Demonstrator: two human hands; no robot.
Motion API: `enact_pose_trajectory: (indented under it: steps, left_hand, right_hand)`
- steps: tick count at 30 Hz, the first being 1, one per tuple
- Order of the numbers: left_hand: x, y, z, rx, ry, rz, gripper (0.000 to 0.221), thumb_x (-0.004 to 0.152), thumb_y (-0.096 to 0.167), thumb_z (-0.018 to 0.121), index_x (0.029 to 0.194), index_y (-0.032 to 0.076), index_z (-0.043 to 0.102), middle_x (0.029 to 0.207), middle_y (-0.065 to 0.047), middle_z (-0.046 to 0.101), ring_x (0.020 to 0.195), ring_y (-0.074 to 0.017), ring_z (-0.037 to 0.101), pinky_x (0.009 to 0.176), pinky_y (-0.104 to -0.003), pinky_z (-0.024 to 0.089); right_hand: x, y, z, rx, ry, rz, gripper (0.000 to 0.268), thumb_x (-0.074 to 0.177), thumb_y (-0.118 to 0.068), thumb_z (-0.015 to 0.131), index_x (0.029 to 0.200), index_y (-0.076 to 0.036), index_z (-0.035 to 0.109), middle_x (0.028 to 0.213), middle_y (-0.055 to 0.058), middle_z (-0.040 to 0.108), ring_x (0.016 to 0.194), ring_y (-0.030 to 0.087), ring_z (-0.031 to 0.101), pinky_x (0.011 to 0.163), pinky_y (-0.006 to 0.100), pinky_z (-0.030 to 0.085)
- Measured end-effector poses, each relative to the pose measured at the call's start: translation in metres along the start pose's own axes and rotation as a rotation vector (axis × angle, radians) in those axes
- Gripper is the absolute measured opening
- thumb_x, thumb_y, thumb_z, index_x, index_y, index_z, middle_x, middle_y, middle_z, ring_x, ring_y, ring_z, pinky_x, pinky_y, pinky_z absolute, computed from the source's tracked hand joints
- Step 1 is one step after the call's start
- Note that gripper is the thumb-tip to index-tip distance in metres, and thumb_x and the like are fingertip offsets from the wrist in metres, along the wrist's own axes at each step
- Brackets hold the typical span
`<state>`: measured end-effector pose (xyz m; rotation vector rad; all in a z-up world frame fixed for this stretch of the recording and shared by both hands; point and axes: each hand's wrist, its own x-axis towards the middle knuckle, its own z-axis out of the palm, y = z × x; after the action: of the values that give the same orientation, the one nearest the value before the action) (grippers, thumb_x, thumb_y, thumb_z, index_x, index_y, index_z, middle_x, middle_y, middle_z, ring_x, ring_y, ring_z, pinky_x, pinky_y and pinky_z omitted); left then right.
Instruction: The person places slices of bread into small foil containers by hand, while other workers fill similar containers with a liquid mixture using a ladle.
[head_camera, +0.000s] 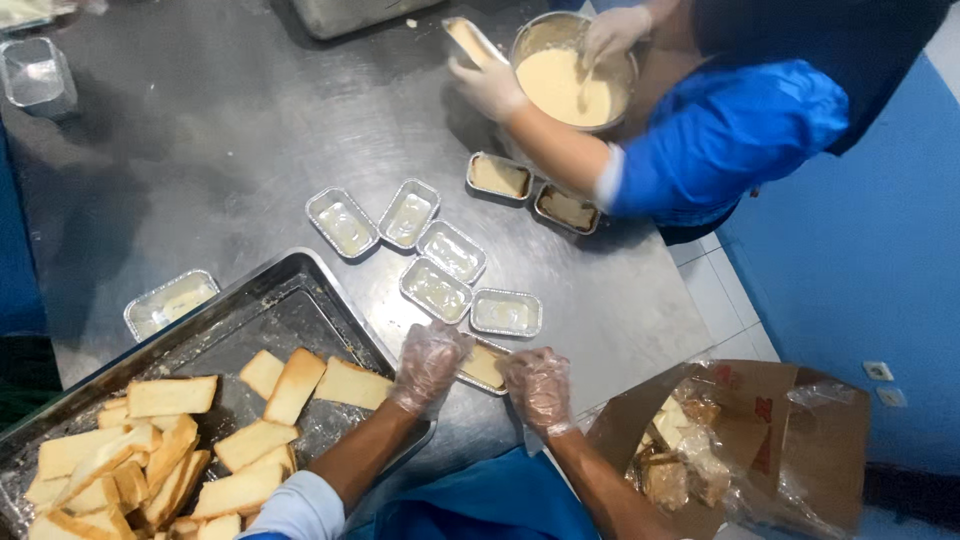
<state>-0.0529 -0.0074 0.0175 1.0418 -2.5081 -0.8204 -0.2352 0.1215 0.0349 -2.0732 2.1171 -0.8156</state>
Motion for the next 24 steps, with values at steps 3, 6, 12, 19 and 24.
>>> enact_pose_trajectory:
  steps: [3, 6, 12, 19, 24]
  left_hand:
    - [-0.001, 0.001, 0.000, 0.298, 0.087, 0.099, 0.014, 0.090, 0.020, 0.066, 0.077, 0.017, 0.072, 0.085, -0.003, 0.070, 0.077, -0.0175, 0.068, 0.064, -0.036, 0.055]
    - [-0.001, 0.004, -0.001, 0.414, 0.029, 0.076, 0.009, 0.084, 0.009, 0.066, 0.087, 0.013, 0.073, 0.091, -0.009, 0.069, 0.083, -0.0223, 0.069, 0.057, -0.035, 0.058]
    - [-0.007, -0.002, -0.008, 0.076, 0.016, -0.227, 0.019, 0.103, 0.020, 0.057, 0.104, 0.005, 0.069, 0.086, -0.013, 0.069, 0.078, -0.0264, 0.070, 0.069, -0.043, 0.061]
    - [-0.022, -0.002, -0.024, -0.049, 0.082, -0.384, 0.031, 0.104, 0.038, 0.059, 0.097, 0.008, 0.065, 0.083, -0.008, 0.063, 0.077, -0.0230, 0.065, 0.076, -0.043, 0.057]
    - [-0.089, -0.071, -0.119, 0.269, 0.541, -0.553, 0.027, 0.093, 0.032, 0.068, 0.112, 0.013, 0.064, 0.095, -0.008, 0.067, 0.085, -0.0230, 0.065, 0.076, -0.042, 0.055]
  right_hand:
    - [-0.002, 0.002, 0.005, -0.099, -0.180, -0.044, 0.014, 0.077, -0.018, 0.071, 0.087, -0.024, 0.078, 0.095, -0.004, 0.076, 0.093, 0.025, 0.065, 0.081, 0.049, 0.046]
    - [-0.009, 0.006, 0.003, -0.186, -0.225, -0.049, 0.012, 0.079, -0.021, 0.072, 0.089, -0.023, 0.077, 0.096, -0.001, 0.076, 0.095, 0.028, 0.064, 0.082, 0.052, 0.045]
    - [0.001, -0.001, -0.011, -0.143, -0.329, 0.011, 0.017, 0.067, -0.025, 0.075, 0.084, -0.024, 0.080, 0.087, 0.000, 0.076, 0.092, 0.028, 0.066, 0.077, 0.052, 0.049]
    - [0.032, -0.051, -0.020, -0.093, -0.353, 0.065, 0.014, 0.081, -0.024, 0.072, 0.090, -0.015, 0.078, 0.093, 0.006, 0.078, 0.093, 0.030, 0.070, 0.085, 0.048, 0.054]
    - [0.053, -0.107, 0.034, 0.277, -0.383, -0.001, 0.028, 0.089, -0.018, 0.067, 0.112, -0.003, 0.073, 0.105, 0.019, 0.075, 0.092, 0.035, 0.073, 0.087, 0.047, 0.057]
